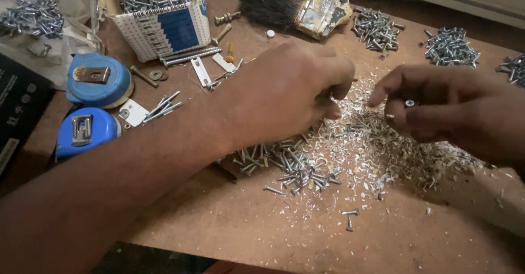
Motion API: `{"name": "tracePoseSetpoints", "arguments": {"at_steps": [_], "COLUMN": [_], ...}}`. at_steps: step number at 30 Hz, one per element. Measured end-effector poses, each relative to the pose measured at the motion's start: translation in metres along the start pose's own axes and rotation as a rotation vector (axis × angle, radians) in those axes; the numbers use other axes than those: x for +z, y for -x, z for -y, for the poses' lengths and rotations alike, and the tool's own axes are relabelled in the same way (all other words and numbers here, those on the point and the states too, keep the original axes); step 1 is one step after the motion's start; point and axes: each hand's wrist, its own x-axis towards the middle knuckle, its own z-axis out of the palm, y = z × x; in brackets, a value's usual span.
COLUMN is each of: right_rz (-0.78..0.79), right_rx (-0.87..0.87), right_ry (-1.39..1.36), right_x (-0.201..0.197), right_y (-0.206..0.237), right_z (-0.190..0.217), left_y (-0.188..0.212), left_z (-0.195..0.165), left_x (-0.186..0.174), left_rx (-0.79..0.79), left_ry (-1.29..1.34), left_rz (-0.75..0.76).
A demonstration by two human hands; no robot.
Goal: The person sorts small metal fasteners from a mixed pile on a workbench, separating screws from wood shavings and other debris. They pick individual screws and place them into small piles while occasionally brushing away shavings.
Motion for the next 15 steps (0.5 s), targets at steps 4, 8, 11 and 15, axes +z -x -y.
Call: {"name": "tracePoseSetpoints", "arguments": {"at_steps": [4, 8, 11, 15], "right_rz": [0.093, 0.19, 0.333, 0.506], "right_rx": [-0.033, -0.021, -0.174, -0.328], "right_ry": [-0.242, -0.355, -0.485, -0.717], "right_x": [0.009, 0.027, 0.046, 0.062], "right_y": [0.001, 0.011, 0.017, 0.016], "right_z": [0.004, 0.013, 0.019, 0.02], "left_y": [-0.001, 0.004, 0.007, 0.006], "left_z": [0.003, -0.003, -0.008, -0.013], "left_x": [0.003, 0.008, 0.011, 0.008], "left_rx": [0.029, 0.153, 0.21, 0.135], "left_ry": [0.096, 0.246, 0.308, 0.363], "left_rz": [-0.014, -0.125, -0.152, -0.133]}}
